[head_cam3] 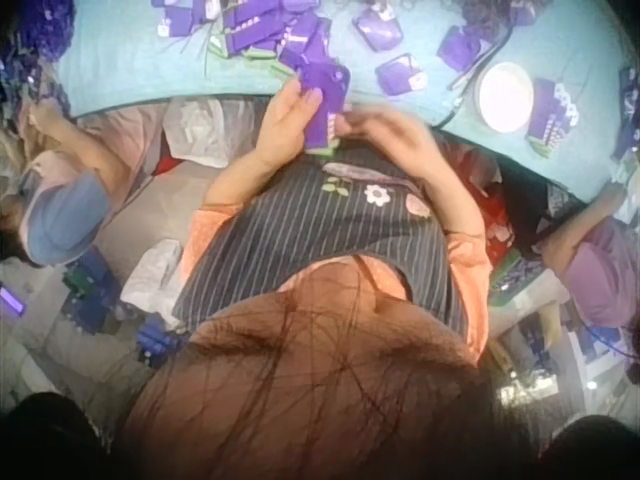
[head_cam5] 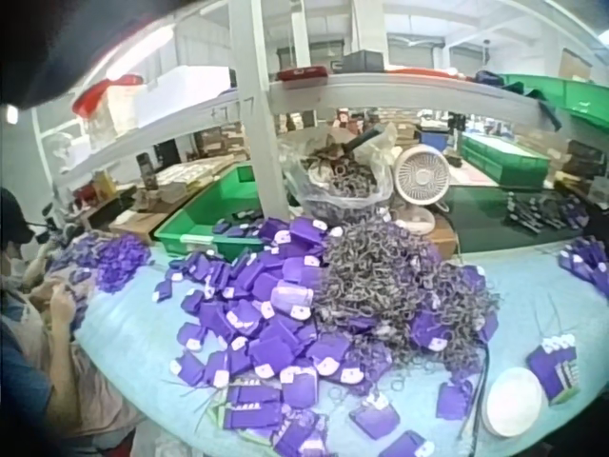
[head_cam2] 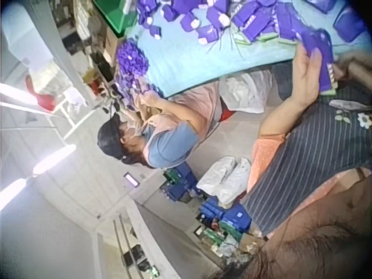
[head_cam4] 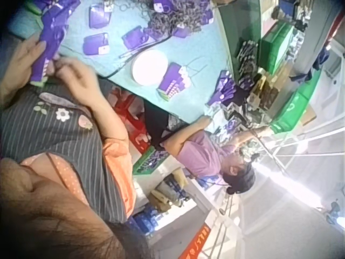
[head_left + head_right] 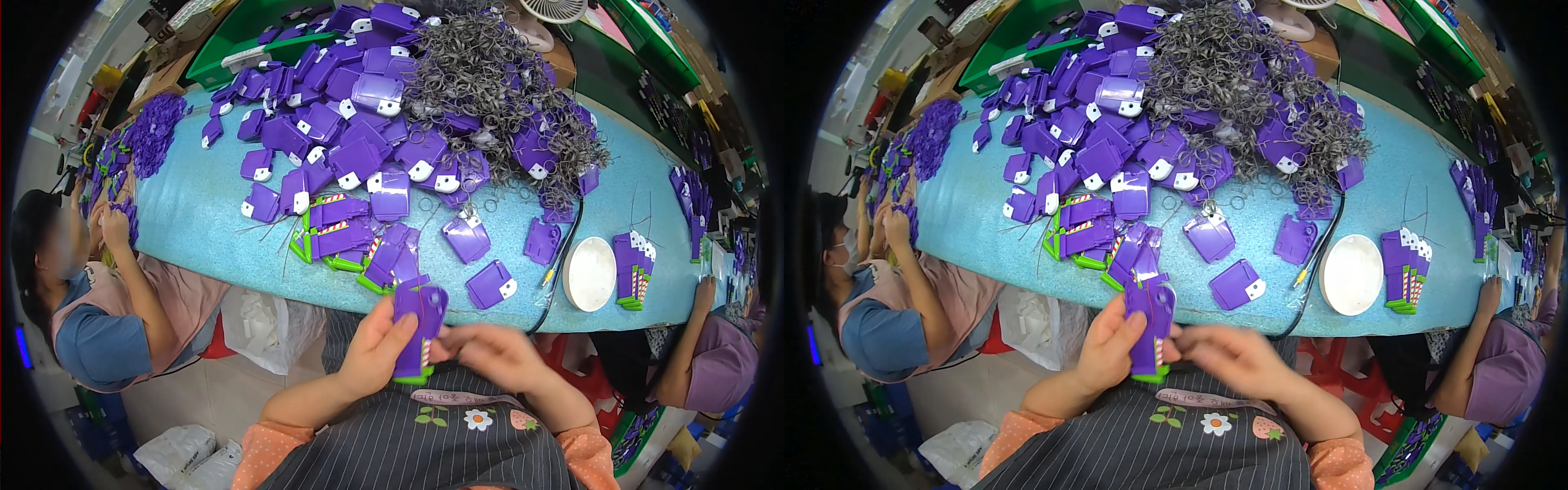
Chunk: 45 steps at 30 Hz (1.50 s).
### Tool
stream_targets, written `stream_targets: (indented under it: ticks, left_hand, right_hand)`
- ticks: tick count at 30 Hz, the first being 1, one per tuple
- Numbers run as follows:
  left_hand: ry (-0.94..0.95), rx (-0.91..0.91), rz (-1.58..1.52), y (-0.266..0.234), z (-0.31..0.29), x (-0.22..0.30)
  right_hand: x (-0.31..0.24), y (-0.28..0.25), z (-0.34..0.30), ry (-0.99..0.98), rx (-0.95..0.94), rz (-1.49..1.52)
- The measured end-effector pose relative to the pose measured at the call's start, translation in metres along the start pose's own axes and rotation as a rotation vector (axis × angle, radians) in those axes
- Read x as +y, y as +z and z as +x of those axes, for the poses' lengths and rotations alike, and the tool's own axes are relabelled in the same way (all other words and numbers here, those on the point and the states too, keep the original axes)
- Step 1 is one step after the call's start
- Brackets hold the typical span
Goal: The person assembles purple plastic components by hand, inserting small white pieces and threading grey wires through them. They handle the parts one at a time, manipulating them to fit the components together and placing the finished units on the table.
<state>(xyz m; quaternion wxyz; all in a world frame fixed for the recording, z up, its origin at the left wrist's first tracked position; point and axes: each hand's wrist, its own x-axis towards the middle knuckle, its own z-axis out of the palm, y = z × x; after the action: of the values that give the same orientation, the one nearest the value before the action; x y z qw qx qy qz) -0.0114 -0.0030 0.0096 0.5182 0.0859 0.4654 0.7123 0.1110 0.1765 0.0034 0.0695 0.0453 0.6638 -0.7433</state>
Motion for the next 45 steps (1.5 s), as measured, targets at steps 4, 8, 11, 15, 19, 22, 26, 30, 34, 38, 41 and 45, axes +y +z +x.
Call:
stream_targets:
  ticks: [4,8,11,15,19,22,26,30,34,38,41,45]
  left_hand:
    - [-0.29,-0.12,0.105,-0.003,-0.014,-0.005]
    - [-0.396,-0.204,0.148,-0.001,-0.001,-0.023]
    - [-0.391,-0.156,0.053,-0.006,0.0,-0.027]
    - [-0.129,-0.001,-0.034,-0.008,-0.006,-0.02]
    - [0.164,0.019,-0.057,0.009,-0.009,-0.008]
    - [0.277,-0.026,0.064,0.02,-0.012,-0.009]
    - [0.27,-0.003,0.181,0.023,-0.015,-0.01]
    - [0.274,-0.011,0.212,0.023,-0.014,-0.011]
    - [0.208,-0.019,0.174,0.022,-0.011,-0.012]
    - [0.216,-0.036,0.306,0.019,-0.008,-0.014]
    - [0.227,-0.016,0.296,0.018,-0.007,-0.016]
    - [0.235,-0.026,0.334,0.019,-0.006,-0.015]
  right_hand:
    - [-0.018,-0.012,0.032,0.193,0.266,0.251]
    - [-0.02,0.003,0.072,0.216,0.207,0.239]
    - [-0.037,0.009,0.069,-0.05,0.326,-0.091]
    - [-0.054,0.013,0.04,-0.297,0.509,-0.526]
    - [-0.043,0.023,0.021,-0.486,0.59,-0.754]
    - [-0.036,0.022,0.021,-0.619,0.618,-0.905]
    - [-0.033,0.019,0.021,-0.592,0.605,-0.967]
    - [-0.035,0.013,0.02,-0.545,0.52,-0.981]
    - [-0.036,0.006,0.017,-0.516,0.466,-0.988]
    - [-0.041,0.006,0.016,-0.46,0.507,-0.936]
    - [-0.04,0.008,0.016,-0.443,0.533,-0.908]
    - [-0.036,0.009,0.015,-0.436,0.583,-0.846]
